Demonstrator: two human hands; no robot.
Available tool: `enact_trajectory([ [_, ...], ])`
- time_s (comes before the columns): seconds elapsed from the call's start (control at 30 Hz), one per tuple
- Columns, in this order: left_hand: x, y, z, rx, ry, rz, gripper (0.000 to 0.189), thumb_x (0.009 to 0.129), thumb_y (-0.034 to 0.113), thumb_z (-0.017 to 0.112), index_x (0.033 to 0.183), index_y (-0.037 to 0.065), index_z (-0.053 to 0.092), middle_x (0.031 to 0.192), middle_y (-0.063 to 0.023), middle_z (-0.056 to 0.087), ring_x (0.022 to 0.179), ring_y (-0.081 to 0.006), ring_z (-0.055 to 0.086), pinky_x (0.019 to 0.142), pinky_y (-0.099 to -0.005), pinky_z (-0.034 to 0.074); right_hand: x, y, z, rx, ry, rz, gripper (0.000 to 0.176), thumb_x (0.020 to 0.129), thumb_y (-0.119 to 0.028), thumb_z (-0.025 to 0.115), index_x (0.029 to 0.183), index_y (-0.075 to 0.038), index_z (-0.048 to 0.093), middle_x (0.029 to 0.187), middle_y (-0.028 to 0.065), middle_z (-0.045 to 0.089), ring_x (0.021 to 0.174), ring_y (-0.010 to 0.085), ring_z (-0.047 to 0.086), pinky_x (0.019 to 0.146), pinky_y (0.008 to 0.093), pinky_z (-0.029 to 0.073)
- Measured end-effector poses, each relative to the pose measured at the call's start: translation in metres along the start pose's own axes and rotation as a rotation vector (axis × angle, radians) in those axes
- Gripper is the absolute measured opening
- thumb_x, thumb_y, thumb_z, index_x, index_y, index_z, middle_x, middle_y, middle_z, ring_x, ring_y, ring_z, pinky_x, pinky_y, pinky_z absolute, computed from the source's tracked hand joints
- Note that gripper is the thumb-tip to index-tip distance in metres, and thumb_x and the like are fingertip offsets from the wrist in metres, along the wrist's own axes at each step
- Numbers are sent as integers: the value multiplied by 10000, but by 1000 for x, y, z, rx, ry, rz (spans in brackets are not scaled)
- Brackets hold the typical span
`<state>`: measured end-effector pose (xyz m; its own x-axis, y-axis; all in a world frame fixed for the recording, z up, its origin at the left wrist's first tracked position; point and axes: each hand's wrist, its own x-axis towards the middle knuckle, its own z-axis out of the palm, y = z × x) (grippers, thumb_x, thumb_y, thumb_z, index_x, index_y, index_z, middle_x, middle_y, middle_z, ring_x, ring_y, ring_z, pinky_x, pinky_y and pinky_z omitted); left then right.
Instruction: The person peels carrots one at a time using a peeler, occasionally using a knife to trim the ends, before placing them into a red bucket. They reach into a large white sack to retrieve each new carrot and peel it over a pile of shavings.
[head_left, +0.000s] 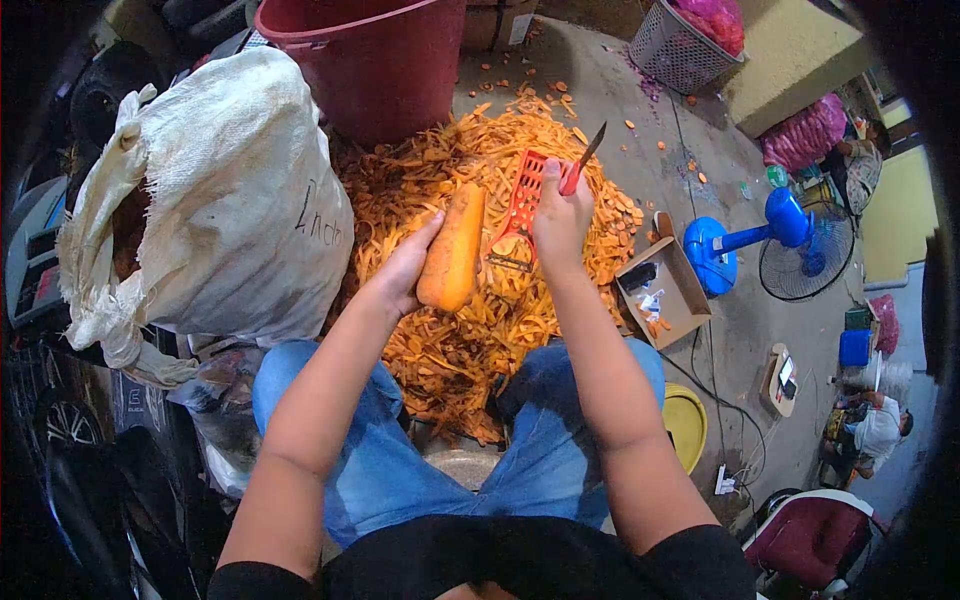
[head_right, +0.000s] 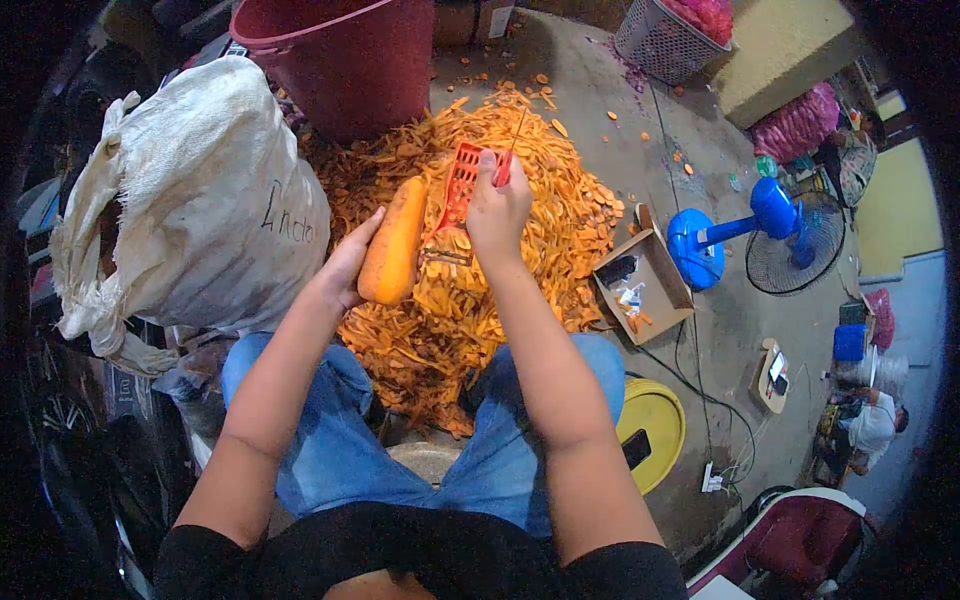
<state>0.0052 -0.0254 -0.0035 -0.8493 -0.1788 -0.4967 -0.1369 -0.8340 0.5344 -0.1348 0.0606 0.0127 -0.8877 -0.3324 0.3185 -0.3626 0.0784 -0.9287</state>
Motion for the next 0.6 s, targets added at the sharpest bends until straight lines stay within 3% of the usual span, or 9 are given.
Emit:
enact_trajectory([
  [0.43,-2,1,-2,-27,-69,-26,386,842,364,318,1027,49,441,852,-94,556,703,-187,568,617,-324,484,-3,3,3,-7,-3,-61,308,825,-256,426,631,-17,401,486,78,379,440,188,348,443,314,299],
  [0.6,-3,1,4,-62,2,15,399,839,374,321,1029,45,441,868,-101,556,736,-185,568,639,-314,484,-3,3,3,4,-30,-40,307,825,-253,425,628,-19,395,488,75,371,446,172,340,444,305,295],
])
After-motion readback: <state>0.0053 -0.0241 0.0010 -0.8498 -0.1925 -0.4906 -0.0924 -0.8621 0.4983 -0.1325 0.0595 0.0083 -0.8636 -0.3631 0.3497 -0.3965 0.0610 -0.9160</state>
